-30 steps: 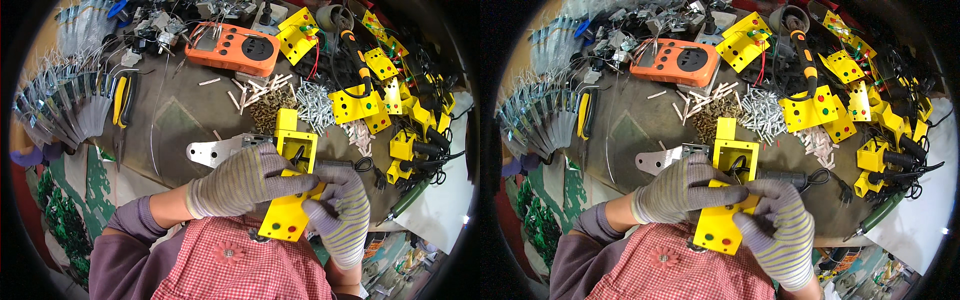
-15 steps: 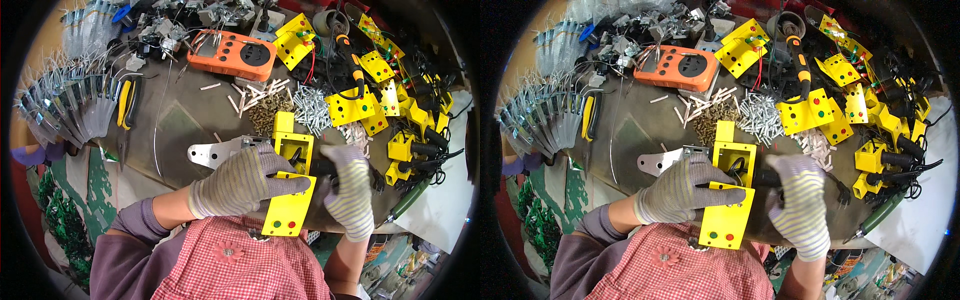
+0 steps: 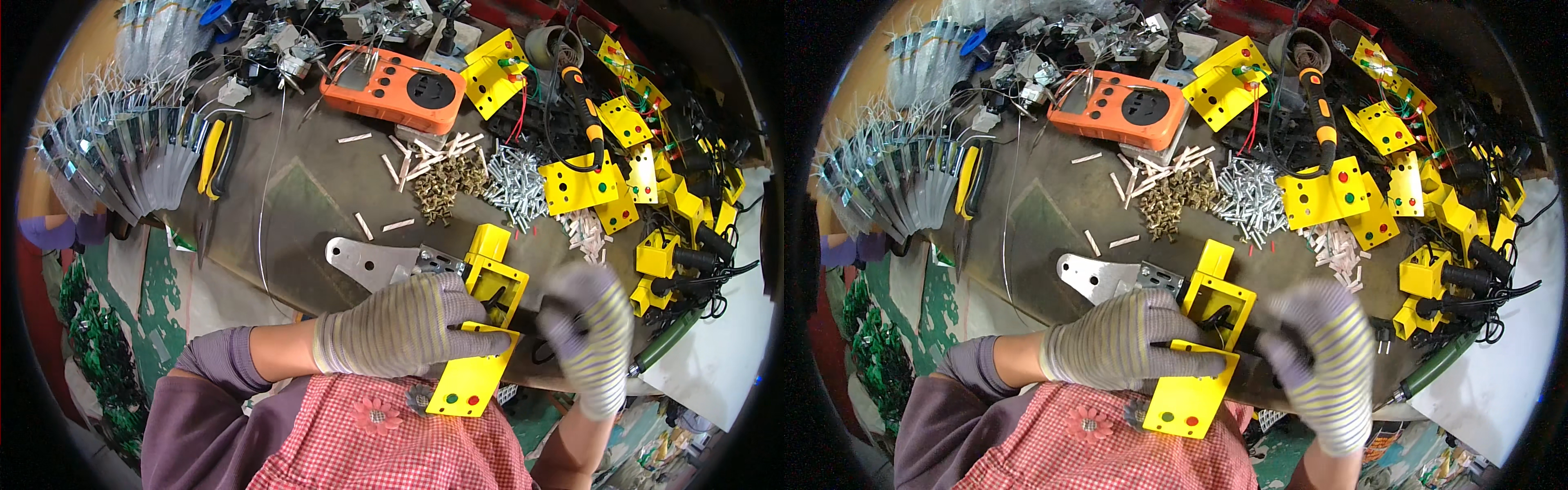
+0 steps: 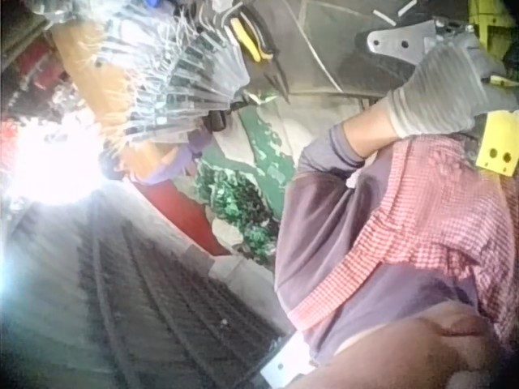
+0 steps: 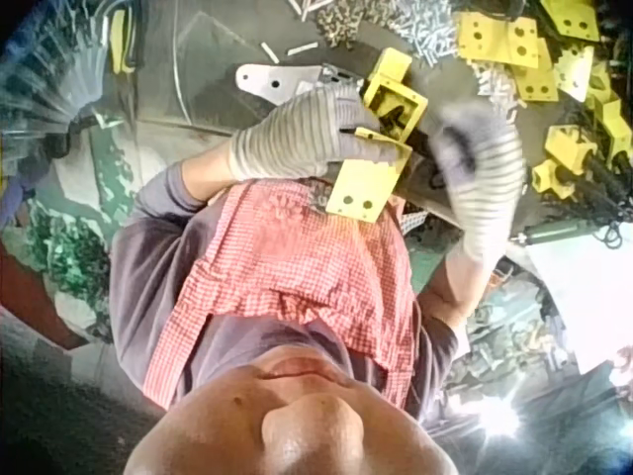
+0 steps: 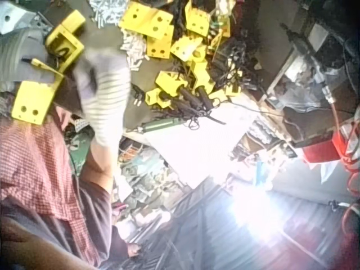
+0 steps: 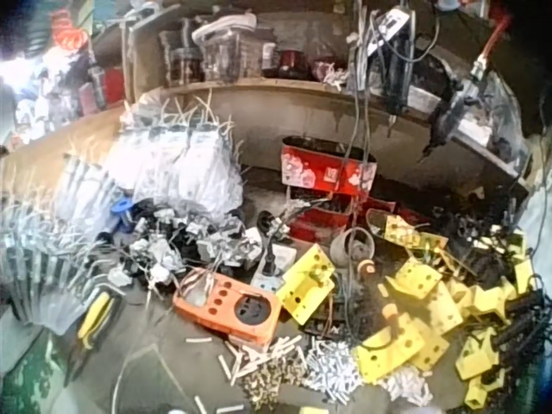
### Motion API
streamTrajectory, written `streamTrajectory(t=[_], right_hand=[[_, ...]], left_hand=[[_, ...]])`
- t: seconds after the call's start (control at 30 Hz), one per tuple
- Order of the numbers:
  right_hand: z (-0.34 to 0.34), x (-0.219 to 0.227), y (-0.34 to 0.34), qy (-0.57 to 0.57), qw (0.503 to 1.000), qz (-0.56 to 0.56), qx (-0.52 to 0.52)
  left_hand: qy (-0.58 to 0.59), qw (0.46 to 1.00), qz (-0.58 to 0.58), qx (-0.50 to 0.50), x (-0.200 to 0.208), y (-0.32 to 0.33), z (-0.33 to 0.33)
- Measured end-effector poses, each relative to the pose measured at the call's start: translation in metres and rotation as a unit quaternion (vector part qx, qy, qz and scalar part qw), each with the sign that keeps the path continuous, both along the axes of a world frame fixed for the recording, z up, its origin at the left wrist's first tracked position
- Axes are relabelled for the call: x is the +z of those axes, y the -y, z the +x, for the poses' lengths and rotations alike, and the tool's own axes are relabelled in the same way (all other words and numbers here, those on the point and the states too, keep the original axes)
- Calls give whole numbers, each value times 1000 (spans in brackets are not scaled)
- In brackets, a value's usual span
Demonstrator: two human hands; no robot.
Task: Assemble and solder components into a yellow electronic housing.
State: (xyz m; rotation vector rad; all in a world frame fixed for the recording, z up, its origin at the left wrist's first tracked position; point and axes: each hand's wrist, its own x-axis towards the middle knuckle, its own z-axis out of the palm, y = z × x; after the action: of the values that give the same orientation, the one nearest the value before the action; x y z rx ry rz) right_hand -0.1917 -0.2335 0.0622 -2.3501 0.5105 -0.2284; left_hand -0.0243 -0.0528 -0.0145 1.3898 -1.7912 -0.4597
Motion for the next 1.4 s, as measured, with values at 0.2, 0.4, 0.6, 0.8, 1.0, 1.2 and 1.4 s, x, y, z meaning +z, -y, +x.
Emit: streamTrajectory(t=[0.2,0.4,0.6,0.8,1.0,1.2,1.4], right_hand=[[129,-37,-9,46,953,2,298],[145,-34,-1,-74,967,-128,209],[114,-44,-2,-33,970,-127,204],[63,-19,15,235,956,-162,64],[-123,-14,112,177,774,-321,-516],[-240,-82,140,-1,783,-303,-543],[-183,12,80,573,752,250,-209]], left_hand=[[-2,999,-36,2,-16,0,-1],[-29,1000,5,3,-4,-3,0],[5,1000,14,-12,3,2,8],[35,999,20,8,12,-2,3],[8,1000,19,15,8,-6,1],[-2,999,13,38,10,-9,0],[5,999,47,-6,12,-1,7]])
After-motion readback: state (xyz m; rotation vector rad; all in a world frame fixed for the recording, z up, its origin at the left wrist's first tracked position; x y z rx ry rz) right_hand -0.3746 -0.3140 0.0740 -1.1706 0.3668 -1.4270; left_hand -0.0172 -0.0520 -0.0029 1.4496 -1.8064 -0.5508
